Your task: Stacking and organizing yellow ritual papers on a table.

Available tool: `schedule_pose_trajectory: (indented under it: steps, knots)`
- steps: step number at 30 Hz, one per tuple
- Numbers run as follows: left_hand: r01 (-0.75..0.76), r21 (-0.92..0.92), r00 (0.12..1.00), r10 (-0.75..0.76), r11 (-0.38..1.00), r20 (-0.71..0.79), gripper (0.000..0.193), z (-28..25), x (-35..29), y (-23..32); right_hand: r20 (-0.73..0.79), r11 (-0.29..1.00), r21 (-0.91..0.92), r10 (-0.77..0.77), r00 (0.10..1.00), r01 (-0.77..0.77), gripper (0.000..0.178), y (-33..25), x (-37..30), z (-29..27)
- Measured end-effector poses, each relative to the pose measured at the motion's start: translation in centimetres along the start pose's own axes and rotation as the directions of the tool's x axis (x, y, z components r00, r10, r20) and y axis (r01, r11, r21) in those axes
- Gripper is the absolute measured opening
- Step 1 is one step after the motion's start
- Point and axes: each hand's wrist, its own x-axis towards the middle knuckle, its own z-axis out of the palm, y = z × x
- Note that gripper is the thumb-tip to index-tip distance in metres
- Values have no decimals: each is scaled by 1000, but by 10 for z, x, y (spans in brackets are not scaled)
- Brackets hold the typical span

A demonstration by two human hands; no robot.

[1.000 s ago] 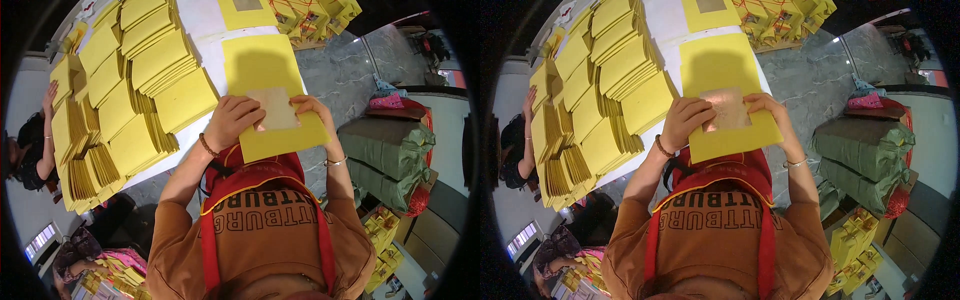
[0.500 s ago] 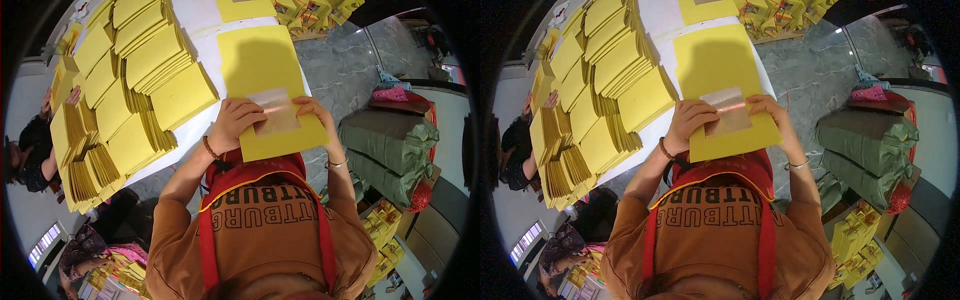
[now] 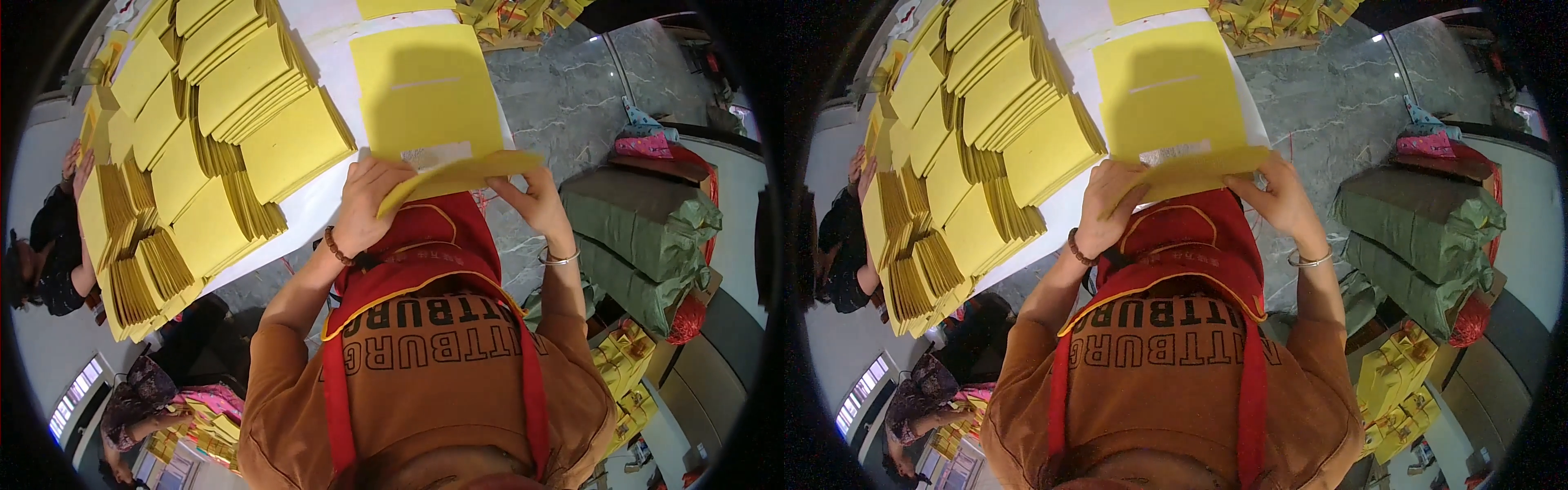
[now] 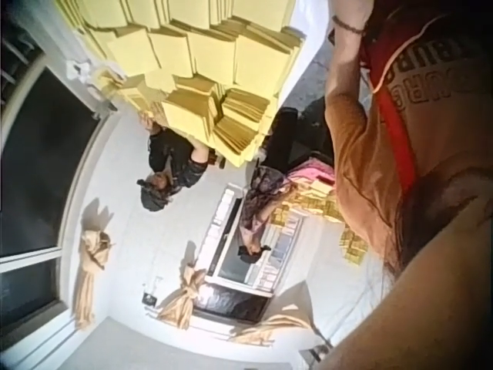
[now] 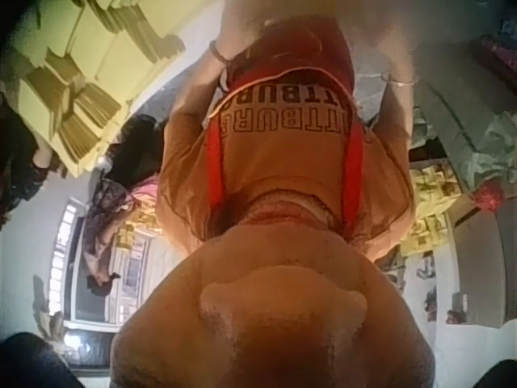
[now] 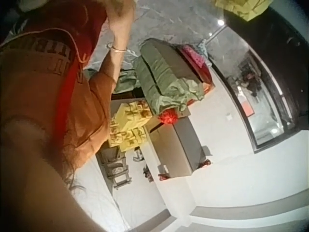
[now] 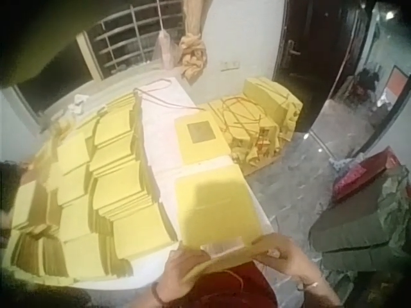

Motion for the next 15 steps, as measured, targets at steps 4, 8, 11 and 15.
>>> schedule_pose_trajectory:
  steps: [4,8,11,15]
  knots:
    - [225,-170,973,-231,960,-19,14,2,0,7,24,945,230,234,972,-233,20,3,4,6]
    - [524,-366,835,-549,769,42,25,2,2,10,9,924,247,299,954,-292,21,4,8,11]
    - [562,-524,772,-633,640,56,46,5,6,13,-36,915,297,297,954,-274,29,3,11,16]
    - [461,-593,810,-586,660,-22,62,6,13,13,-23,881,372,325,945,-294,62,8,15,17]
